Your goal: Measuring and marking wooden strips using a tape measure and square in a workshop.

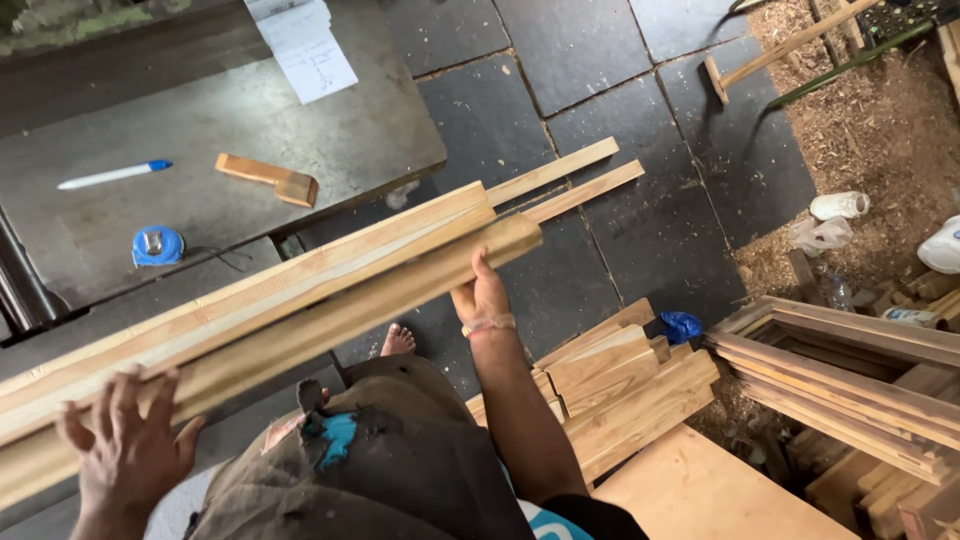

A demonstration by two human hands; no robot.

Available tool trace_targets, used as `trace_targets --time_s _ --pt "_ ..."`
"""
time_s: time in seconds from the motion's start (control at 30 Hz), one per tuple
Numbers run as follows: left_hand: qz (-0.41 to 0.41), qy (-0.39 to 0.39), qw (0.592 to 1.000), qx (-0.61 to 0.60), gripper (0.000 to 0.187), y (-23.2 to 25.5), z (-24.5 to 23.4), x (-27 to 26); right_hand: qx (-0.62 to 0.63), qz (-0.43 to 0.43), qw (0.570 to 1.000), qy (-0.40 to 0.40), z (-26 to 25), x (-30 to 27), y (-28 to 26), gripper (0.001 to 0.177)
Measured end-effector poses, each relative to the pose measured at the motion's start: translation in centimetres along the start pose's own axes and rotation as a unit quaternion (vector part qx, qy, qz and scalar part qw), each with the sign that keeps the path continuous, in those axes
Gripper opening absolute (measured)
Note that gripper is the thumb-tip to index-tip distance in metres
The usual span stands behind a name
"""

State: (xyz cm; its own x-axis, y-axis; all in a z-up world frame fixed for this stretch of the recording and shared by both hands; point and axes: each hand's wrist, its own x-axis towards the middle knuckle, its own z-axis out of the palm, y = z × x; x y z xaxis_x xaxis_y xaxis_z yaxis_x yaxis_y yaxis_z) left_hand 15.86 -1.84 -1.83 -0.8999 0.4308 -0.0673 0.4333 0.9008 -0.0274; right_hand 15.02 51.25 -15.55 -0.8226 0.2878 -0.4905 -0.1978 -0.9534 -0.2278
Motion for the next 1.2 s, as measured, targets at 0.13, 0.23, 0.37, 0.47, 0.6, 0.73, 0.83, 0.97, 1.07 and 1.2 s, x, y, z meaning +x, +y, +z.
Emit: trace_targets --time_s 0.13,0.23,0.37,0.47,0.6,0.73,0.83,0.97,1.07,1.2 --pt "-0.018 0.047 0.998 -0.033 0.093 0.5 -2.1 2.6 -0.085 0.033 0.989 0.116 4.7 0.5 0.2 0.062" --pt "-0.051 0.047 0.996 -0.063 0.101 -0.1 -3.6 6.0 -0.112 0.096 0.979 0.138 5.9 0.4 0.4 0.057" --pt "-0.045 0.050 0.997 -0.044 0.123 -1.8 -2.0 7.0 -0.144 0.112 0.971 0.156 6.0 0.8 0.9 0.053" --pt "-0.056 0.009 0.998 -0.025 0.129 -2.4 -2.0 7.4 -0.148 0.116 0.968 0.165 6.3 0.8 1.4 0.052" --pt "-0.081 -0.064 0.995 -0.015 0.126 -1.6 -3.4 7.6 -0.151 0.116 0.968 0.164 6.8 0.1 1.7 0.054" --pt "-0.077 -0.077 0.994 0.000 0.126 -3.0 -1.7 7.6 -0.158 0.114 0.967 0.166 6.7 0.1 2.3 0.056" --pt "-0.077 -0.088 0.993 0.016 0.127 -2.9 -1.8 7.6 -0.159 0.114 0.964 0.180 7.3 -0.3 2.6 0.056" --pt "-0.082 -0.103 0.991 0.035 0.127 -2.8 -2.0 7.6 -0.160 0.109 0.964 0.181 7.0 -0.3 2.5 0.058" --pt "-0.094 -0.122 0.987 0.053 0.123 -1.1 -5.0 7.9 -0.256 0.088 0.937 0.220 10.7 -2.1 2.0 0.067" --pt "-0.108 -0.130 0.984 0.055 0.120 -0.2 -7.0 8.1 -0.652 -0.376 0.584 0.305 14.4 -5.8 3.5 0.114"
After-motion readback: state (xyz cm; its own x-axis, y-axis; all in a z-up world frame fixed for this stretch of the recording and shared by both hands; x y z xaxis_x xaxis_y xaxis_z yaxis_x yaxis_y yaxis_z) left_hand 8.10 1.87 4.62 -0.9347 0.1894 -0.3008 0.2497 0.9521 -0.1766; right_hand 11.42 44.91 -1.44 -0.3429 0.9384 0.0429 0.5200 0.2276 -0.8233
